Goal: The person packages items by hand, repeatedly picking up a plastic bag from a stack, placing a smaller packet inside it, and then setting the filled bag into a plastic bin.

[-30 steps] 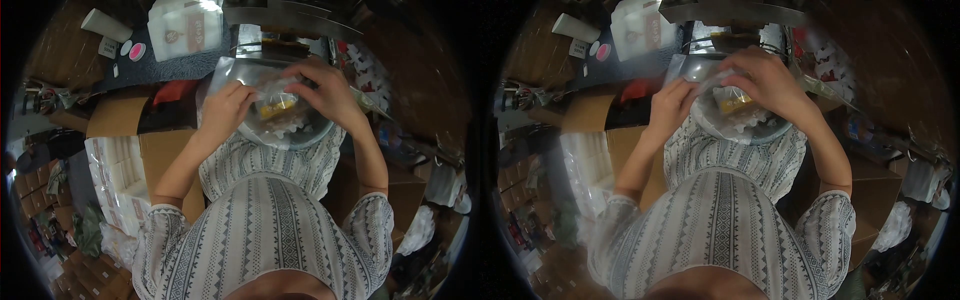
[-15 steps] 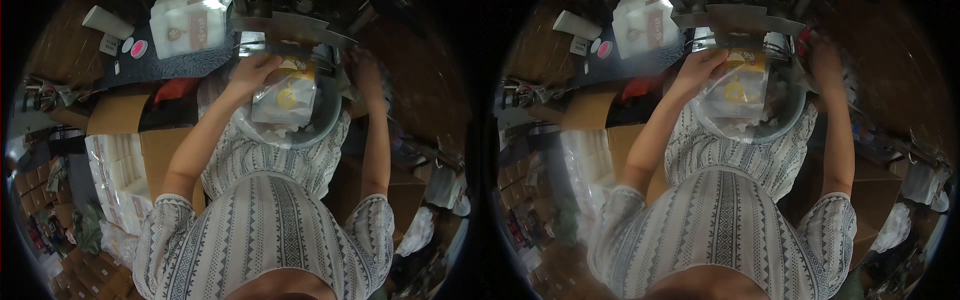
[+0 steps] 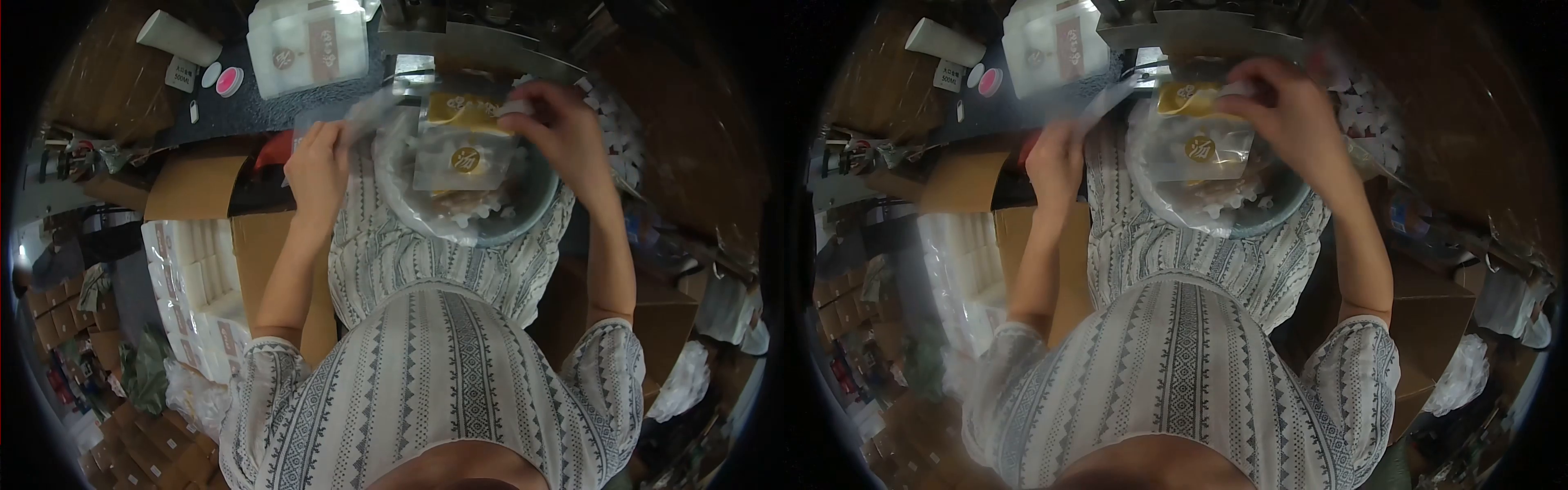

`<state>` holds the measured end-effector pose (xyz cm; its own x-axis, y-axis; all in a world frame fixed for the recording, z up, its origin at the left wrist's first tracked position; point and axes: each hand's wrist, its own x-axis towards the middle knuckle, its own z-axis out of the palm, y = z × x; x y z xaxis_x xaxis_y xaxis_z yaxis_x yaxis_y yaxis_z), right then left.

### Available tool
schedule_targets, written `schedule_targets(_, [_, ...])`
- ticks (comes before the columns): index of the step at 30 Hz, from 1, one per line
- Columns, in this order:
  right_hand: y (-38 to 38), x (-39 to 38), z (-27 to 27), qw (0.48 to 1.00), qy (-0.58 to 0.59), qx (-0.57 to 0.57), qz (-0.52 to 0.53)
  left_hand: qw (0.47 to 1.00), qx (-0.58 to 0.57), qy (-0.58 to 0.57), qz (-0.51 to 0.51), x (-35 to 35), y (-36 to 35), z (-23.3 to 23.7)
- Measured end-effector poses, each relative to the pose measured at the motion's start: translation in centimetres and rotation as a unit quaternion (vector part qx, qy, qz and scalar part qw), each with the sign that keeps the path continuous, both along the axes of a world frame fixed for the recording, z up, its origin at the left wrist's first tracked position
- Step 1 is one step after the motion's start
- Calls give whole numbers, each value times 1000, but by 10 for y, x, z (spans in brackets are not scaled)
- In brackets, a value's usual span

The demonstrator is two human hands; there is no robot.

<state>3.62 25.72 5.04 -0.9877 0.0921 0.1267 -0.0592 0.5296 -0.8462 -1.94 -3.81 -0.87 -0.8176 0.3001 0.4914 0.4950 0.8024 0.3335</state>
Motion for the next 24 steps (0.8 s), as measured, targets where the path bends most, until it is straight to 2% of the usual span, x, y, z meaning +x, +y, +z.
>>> schedule_targets(2, [-27,-5,1,987,127,81,52,999,25,36,-7,16,15,17])
schedule_targets(3, [-31,-5,2,987,129,81,53,998,47,2,-36,24,20,25])
schedule_targets(5, [-36,-10,2,985,93,76,126,995,69,-28,-62,27,29,27])
schedule_targets(7, [-33,-10,0,990,61,47,117,975,83,-137,-151,28,39,20])
schedule_targets(8, [-30,-11,-6,994,29,17,107,976,82,-137,-150,26,45,12])
schedule_targets(9, [-25,-12,-11,994,29,18,106,949,120,-230,-179,22,54,7])
schedule_targets(10, [-18,-14,-19,997,42,-4,60,911,157,-319,-207,17,64,4])
schedule_targets(11, [-10,-14,-22,998,54,-27,14,911,158,-318,-210,11,73,4])
schedule_targets(12, [-3,-11,-22,998,54,-25,13,852,226,-435,-184,3,81,6])
schedule_targets(13, [6,-7,-19,998,49,39,-19,774,288,-543,-152,-4,89,5])
schedule_targets(14, [13,-3,-16,992,43,103,-50,773,288,-544,-152,-12,97,1])
schedule_targets(15, [19,1,-12,992,42,103,-51,725,363,-569,-134,-19,105,-5])
schedule_targets(16, [26,5,-6,982,8,172,-73,670,436,-590,-114,-24,110,-7])
schedule_targets(17, [35,8,-4,966,-26,239,-94,669,436,-591,-113,-25,111,-8])
schedule_targets(18, [51,6,-14,966,-28,239,-94,672,425,-598,-102,-26,111,-7])
schedule_targets(20, [86,-6,-49,899,37,408,-154,674,412,-606,-90,-28,108,-4])
schedule_targets(22, [95,-6,-72,905,22,403,-132,841,228,-476,-118,-39,87,1])
schedule_targets(23, [102,-10,-78,910,10,401,-109,926,214,-300,-84,-57,73,-3])
schedule_targets(24, [108,-12,-79,910,10,400,-108,974,191,-117,-45,-75,55,-14])
